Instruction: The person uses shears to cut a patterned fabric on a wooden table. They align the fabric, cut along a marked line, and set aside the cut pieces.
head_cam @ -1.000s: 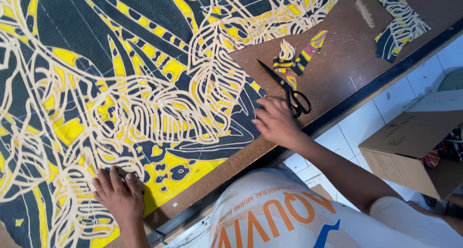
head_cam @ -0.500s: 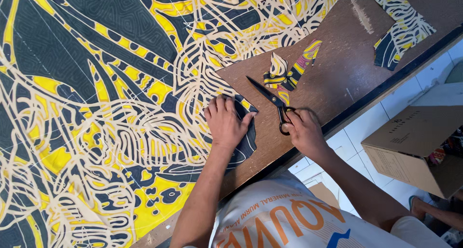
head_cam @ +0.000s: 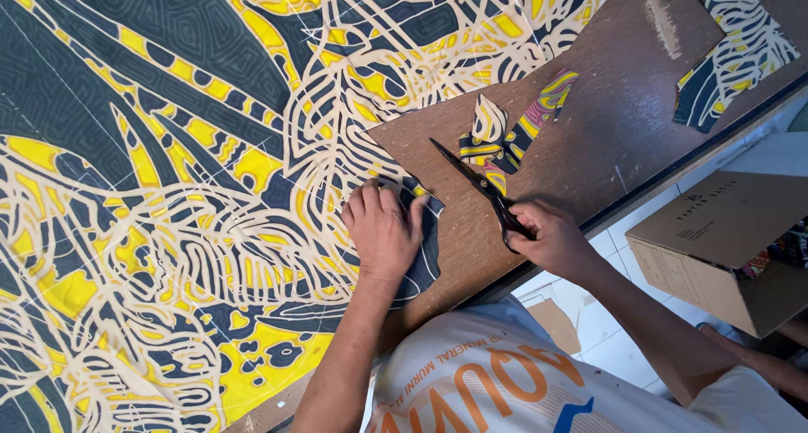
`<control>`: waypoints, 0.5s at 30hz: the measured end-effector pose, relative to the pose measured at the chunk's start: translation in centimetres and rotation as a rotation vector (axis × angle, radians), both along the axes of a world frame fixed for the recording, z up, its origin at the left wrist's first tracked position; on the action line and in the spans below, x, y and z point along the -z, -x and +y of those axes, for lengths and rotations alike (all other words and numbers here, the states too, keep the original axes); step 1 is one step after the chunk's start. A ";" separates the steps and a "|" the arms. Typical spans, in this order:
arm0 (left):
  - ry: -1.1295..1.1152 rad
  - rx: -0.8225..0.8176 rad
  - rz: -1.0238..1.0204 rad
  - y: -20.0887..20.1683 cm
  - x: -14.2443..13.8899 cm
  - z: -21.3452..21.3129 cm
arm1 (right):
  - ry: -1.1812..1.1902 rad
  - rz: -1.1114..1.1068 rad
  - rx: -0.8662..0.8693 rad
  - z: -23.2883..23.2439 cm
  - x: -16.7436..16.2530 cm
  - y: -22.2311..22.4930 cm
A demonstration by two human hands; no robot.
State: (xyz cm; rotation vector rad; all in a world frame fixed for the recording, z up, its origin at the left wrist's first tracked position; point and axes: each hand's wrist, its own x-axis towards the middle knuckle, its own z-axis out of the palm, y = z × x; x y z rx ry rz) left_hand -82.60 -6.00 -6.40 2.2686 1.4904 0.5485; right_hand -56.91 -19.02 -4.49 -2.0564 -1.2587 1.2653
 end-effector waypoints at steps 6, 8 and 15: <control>0.111 0.008 0.161 -1.5 0.0 0.8 | 0.330 0.247 0.124 -0.2 0.9 -0.2; 0.089 0.034 0.099 -0.7 0.2 0.7 | 0.346 0.345 0.185 -0.8 0.9 0.3; 0.056 -0.065 -0.228 5.3 -0.5 0.0 | 0.321 0.654 0.177 -0.6 0.6 4.2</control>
